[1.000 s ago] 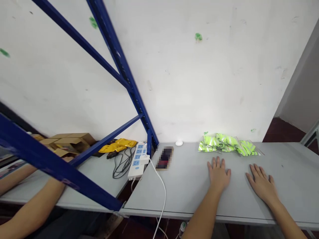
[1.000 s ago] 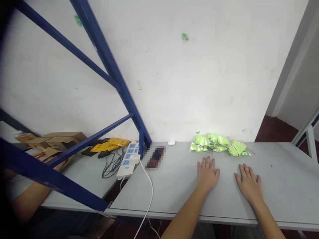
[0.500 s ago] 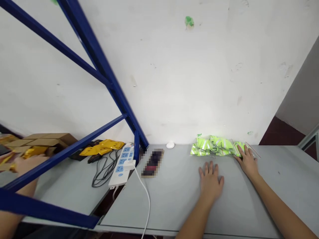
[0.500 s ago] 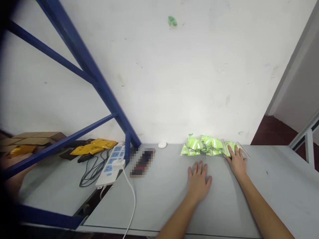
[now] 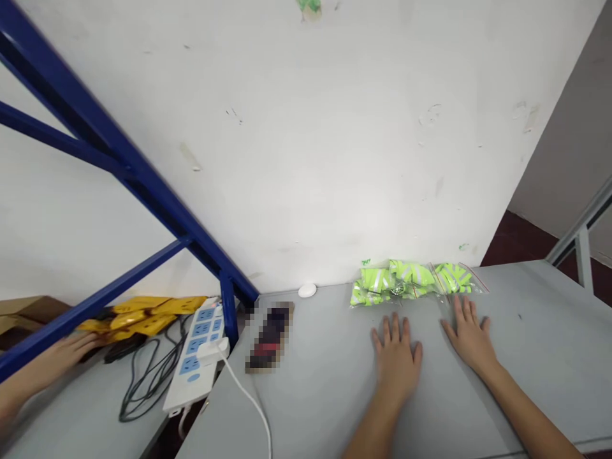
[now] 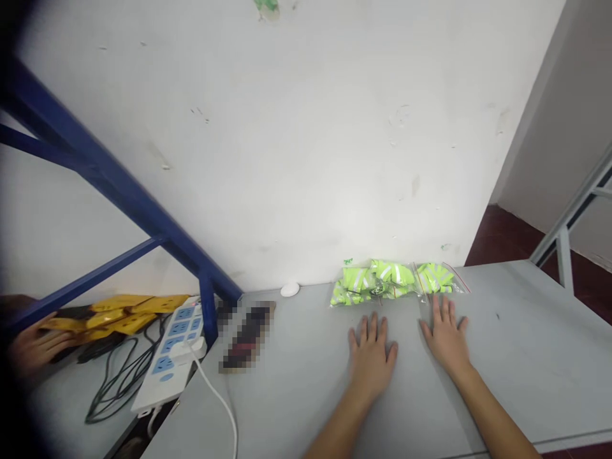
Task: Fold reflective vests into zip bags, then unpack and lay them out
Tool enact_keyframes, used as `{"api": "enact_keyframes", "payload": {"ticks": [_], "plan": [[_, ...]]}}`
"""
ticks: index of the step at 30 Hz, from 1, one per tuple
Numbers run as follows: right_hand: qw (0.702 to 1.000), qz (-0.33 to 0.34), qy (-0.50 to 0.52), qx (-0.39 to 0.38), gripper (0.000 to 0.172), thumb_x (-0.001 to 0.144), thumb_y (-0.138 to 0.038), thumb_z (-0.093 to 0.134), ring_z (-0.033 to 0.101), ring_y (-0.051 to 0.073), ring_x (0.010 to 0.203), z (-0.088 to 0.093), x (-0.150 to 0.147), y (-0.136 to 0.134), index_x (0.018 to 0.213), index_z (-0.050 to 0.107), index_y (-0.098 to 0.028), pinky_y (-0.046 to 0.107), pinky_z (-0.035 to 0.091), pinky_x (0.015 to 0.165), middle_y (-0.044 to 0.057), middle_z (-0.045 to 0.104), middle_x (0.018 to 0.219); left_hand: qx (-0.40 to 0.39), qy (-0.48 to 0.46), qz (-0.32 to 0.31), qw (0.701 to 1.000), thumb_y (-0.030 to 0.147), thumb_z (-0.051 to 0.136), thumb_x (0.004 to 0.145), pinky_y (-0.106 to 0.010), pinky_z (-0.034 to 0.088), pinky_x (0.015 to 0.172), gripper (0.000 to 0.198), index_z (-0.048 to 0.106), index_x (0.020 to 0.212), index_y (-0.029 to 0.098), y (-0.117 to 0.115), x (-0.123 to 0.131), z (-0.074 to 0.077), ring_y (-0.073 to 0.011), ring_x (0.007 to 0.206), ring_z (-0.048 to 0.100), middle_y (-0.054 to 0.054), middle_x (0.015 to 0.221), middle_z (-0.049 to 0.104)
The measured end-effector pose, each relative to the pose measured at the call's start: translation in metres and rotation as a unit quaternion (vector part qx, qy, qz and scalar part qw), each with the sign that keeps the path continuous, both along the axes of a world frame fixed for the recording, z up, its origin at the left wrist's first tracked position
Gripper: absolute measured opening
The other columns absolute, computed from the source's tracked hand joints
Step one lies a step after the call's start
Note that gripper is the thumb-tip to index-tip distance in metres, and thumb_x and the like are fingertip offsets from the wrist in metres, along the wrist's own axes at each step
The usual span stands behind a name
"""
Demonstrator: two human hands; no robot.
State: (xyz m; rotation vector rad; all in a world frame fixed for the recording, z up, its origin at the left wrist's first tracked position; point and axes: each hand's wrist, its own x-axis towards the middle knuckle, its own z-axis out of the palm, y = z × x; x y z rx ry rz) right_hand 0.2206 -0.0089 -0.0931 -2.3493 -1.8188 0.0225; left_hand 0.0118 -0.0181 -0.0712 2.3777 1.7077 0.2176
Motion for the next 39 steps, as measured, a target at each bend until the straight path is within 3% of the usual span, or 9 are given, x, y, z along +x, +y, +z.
{"api": "enact_keyframes", "payload": {"ticks": [3,5,14,22,26,33,39], "plan": [[0.997,0.033,-0.008,-0.062,0.067,0.095,-0.053,0.016,0.011,0.026,0.147,0.000,-0.008,-0.036,0.152,0.022,-0.017,0.057,0.013,0.114,0.007,0.018,0.159,0.003,0.017,-0.015,1.000,0.058,0.019,0.094,-0.063,0.012,0.114,0.067,0.022,0.152,0.025,-0.001,-0.001,0.001,-0.0338,0.147,0.010,-0.006,0.160,0.015],[0.997,0.020,-0.012,-0.072,0.066,0.095,-0.052,0.015,0.011,0.026,0.147,0.002,-0.012,-0.048,0.152,0.024,-0.020,0.057,0.013,0.114,0.004,0.017,0.160,-0.001,0.026,-0.033,0.999,0.059,0.020,0.094,-0.062,0.012,0.115,0.068,0.021,0.152,0.025,-0.003,-0.004,0.002,-0.0338,0.147,0.010,-0.005,0.160,0.015],[0.997,-0.009,0.016,-0.077,0.063,0.097,-0.050,0.016,0.010,0.025,0.147,0.011,-0.019,-0.052,0.152,0.023,-0.021,0.056,0.011,0.114,0.003,0.015,0.160,0.020,0.040,-0.096,0.994,0.054,0.020,0.096,-0.059,0.013,0.116,0.064,0.022,0.152,0.024,-0.021,-0.032,-0.006,-0.0310,0.147,0.012,-0.003,0.160,0.015],[0.997,-0.024,0.018,-0.072,0.063,0.097,-0.050,0.018,0.010,0.028,0.147,0.013,-0.025,-0.064,0.152,0.024,-0.019,0.057,0.010,0.114,0.005,0.015,0.160,0.036,0.036,-0.094,0.994,0.053,0.024,0.096,-0.058,0.016,0.115,0.061,0.027,0.150,0.024,-0.023,-0.030,-0.001,-0.0302,0.146,0.016,-0.003,0.159,0.020],[0.996,0.003,0.011,-0.085,0.067,0.096,-0.053,0.020,0.006,0.033,0.147,0.014,-0.022,-0.063,0.152,0.022,-0.015,0.059,0.007,0.113,0.010,0.012,0.160,0.039,0.032,-0.060,0.997,0.051,0.026,0.097,-0.057,0.018,0.115,0.059,0.031,0.149,0.025,-0.021,-0.029,0.003,-0.0285,0.145,0.020,-0.004,0.158,0.024],[0.991,0.086,-0.007,-0.103,0.074,0.094,-0.059,0.024,0.000,0.037,0.146,0.015,-0.009,-0.063,0.152,0.021,-0.013,0.059,0.002,0.113,0.015,0.008,0.160,0.016,0.022,0.109,0.994,0.046,0.031,0.095,-0.060,0.015,0.114,0.057,0.036,0.147,0.021,-0.015,-0.027,0.005,-0.0308,0.145,0.019,-0.004,0.158,0.023],[0.987,0.124,-0.002,-0.102,0.073,0.094,-0.058,0.024,0.001,0.036,0.146,0.018,0.000,-0.067,0.152,0.021,-0.013,0.059,0.004,0.113,0.014,0.008,0.160,0.027,0.013,0.117,0.993,0.045,0.031,0.095,-0.059,0.015,0.114,0.056,0.037,0.146,0.022,-0.018,-0.023,0.007,-0.0301,0.145,0.020,-0.005,0.157,0.025]]}}
